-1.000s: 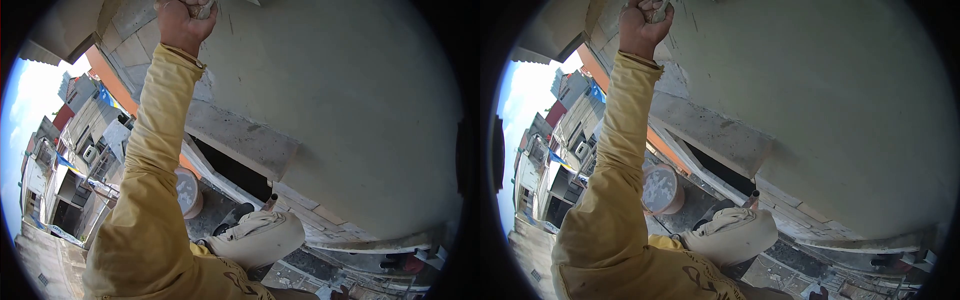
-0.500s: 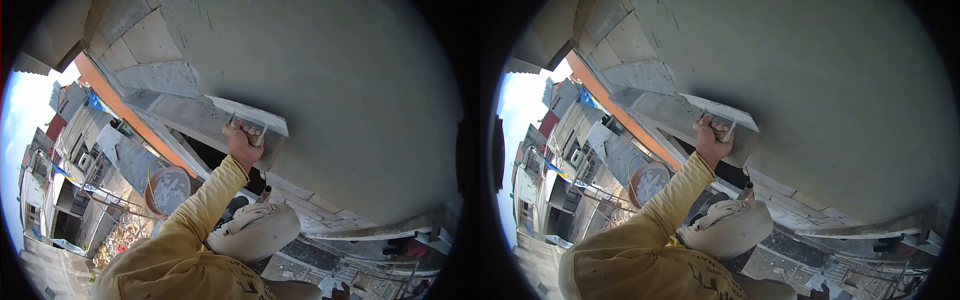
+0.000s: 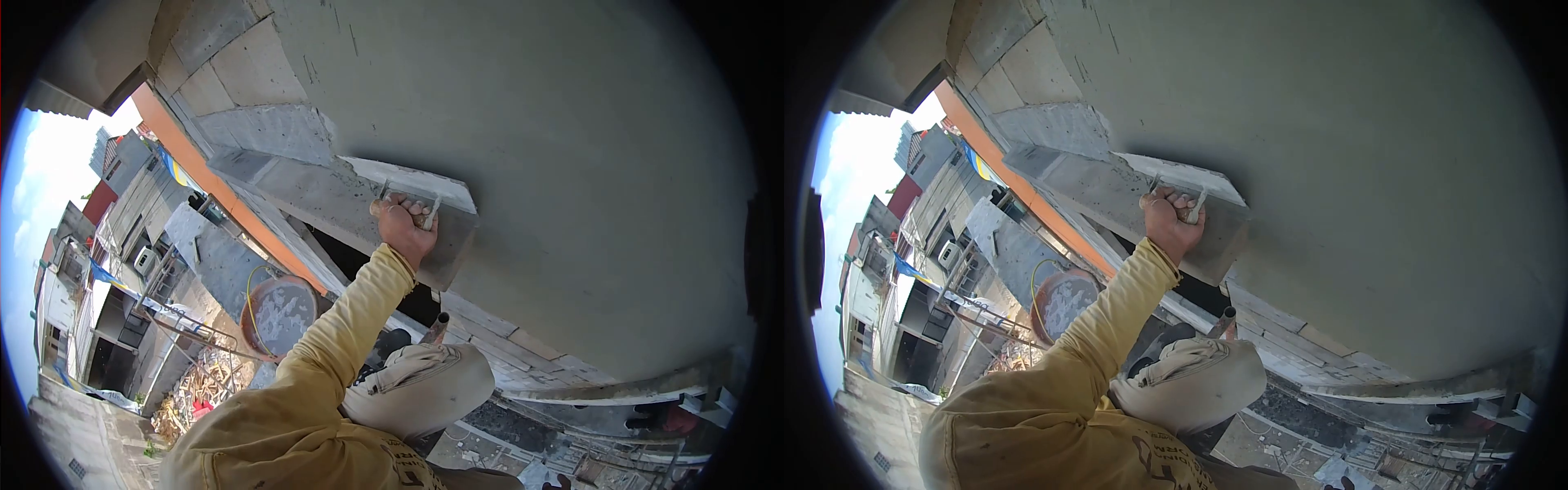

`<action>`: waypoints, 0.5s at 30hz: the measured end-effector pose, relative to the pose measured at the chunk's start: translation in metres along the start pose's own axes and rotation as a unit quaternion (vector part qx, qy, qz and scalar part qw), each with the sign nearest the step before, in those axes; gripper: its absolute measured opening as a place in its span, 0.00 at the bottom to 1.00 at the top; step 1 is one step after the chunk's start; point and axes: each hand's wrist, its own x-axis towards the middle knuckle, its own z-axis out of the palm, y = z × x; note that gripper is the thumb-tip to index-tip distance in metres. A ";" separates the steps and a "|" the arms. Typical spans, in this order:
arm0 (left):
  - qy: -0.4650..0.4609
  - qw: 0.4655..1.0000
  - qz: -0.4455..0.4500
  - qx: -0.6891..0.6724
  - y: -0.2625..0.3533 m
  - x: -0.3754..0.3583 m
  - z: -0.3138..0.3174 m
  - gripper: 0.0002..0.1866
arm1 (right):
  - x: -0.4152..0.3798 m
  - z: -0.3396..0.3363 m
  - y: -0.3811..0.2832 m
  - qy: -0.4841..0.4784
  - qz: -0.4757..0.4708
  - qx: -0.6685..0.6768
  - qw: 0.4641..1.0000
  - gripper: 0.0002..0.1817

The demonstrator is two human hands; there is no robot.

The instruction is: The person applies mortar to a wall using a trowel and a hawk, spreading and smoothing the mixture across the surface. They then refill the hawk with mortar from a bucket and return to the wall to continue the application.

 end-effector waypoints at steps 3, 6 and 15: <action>-0.018 1.000 0.017 0.003 0.005 -0.012 0.017 0.09 | -0.001 0.006 -0.007 0.008 0.005 -0.015 1.000 0.35; 0.039 0.995 0.070 0.056 0.020 -0.032 0.048 0.10 | -0.001 0.010 -0.012 0.012 0.010 -0.032 0.999 0.35; -0.174 0.965 0.177 0.083 0.087 -0.076 0.177 0.06 | -0.001 0.033 -0.019 0.032 0.020 -0.065 0.997 0.35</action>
